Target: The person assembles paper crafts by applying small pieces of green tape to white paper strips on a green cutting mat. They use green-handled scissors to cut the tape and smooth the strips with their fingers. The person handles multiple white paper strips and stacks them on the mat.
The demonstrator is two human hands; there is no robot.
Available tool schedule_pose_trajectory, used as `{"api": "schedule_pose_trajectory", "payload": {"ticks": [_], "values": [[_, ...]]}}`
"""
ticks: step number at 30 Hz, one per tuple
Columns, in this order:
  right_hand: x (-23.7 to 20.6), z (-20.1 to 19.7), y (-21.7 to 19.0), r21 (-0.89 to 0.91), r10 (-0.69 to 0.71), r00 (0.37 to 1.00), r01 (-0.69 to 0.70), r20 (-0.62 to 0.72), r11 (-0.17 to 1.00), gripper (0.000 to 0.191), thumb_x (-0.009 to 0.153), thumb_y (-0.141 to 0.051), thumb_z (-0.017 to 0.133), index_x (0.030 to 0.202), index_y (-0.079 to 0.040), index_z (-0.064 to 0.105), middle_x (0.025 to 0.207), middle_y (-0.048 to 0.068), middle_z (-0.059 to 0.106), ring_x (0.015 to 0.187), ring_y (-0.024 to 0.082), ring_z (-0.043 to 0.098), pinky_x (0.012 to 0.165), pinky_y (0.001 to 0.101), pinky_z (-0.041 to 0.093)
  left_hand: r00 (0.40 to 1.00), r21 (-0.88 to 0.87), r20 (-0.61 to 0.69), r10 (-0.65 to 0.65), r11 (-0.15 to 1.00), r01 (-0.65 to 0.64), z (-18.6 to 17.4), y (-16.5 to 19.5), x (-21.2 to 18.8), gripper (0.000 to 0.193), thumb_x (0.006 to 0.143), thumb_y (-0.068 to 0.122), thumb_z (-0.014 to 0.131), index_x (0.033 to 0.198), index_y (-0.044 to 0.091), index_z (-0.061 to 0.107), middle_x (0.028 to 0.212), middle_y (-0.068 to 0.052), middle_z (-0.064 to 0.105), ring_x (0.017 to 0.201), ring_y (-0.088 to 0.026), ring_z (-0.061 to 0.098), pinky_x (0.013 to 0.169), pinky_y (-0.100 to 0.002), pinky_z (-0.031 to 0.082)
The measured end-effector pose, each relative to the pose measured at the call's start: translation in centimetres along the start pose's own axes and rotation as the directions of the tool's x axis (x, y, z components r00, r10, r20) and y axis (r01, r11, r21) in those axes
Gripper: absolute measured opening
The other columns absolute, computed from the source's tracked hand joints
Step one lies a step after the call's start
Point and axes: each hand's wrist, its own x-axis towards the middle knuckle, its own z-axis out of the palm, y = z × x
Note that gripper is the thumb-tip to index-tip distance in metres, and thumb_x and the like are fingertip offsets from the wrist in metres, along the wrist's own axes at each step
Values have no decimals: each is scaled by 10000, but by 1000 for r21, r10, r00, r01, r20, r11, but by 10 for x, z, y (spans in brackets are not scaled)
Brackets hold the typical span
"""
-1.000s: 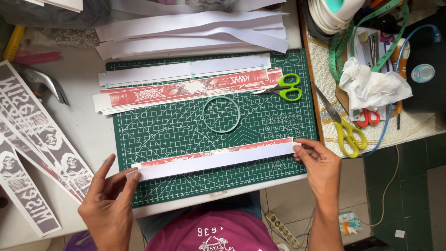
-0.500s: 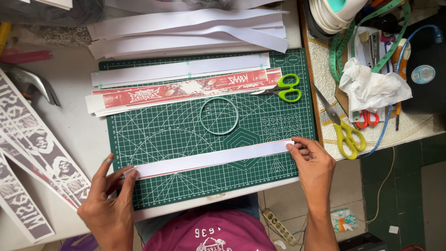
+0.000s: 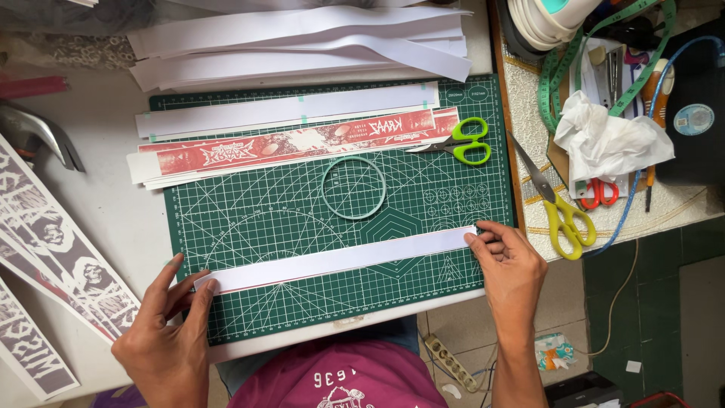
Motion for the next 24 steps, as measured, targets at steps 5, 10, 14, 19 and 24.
{"api": "schedule_pose_trajectory", "payload": {"ticks": [5,10,14,19,24], "values": [[-1,0,0,20,6,1000,-6,-4,1000,273,855,-36,809,1120,11,760,874,57,702,726,74,646,619,214,545,1000,12,5,25,1000,-25,-1,-1,0,445,935,83,758,1356,-24,659,1005,-128,779,945,-208,763,824,-312,621],[-6,2,6,-65,-89,995,86,-50,994,262,861,-57,814,1107,6,747,953,74,705,731,99,675,596,239,547,1000,15,4,22,1000,-22,-1,-2,0,455,925,86,764,1356,-20,660,1008,-127,779,945,-207,763,823,-313,620],[-16,11,19,-227,-312,944,282,-108,932,147,926,-41,796,1071,-21,781,1017,92,715,757,148,682,620,262,555,1000,6,9,19,1000,-19,0,-3,0,460,927,87,765,1362,-17,658,1010,-125,778,953,-203,762,828,-309,619],[-29,15,38,-343,-573,810,505,-129,792,185,961,2,737,1144,-4,761,1153,100,729,1020,257,730,896,348,608,1000,-9,1,6,1000,-6,-1,-1,-1,465,916,80,773,1358,-14,663,1007,-122,781,949,-195,763,823,-299,612],[-32,18,50,-321,-622,779,570,-83,757,193,969,-70,714,1142,-8,772,1184,107,749,997,240,687,862,342,571,1000,-33,-22,3,999,-4,0,3,-2,461,912,74,783,1349,-17,671,1004,-125,780,946,-187,766,819,-293,601]]}}
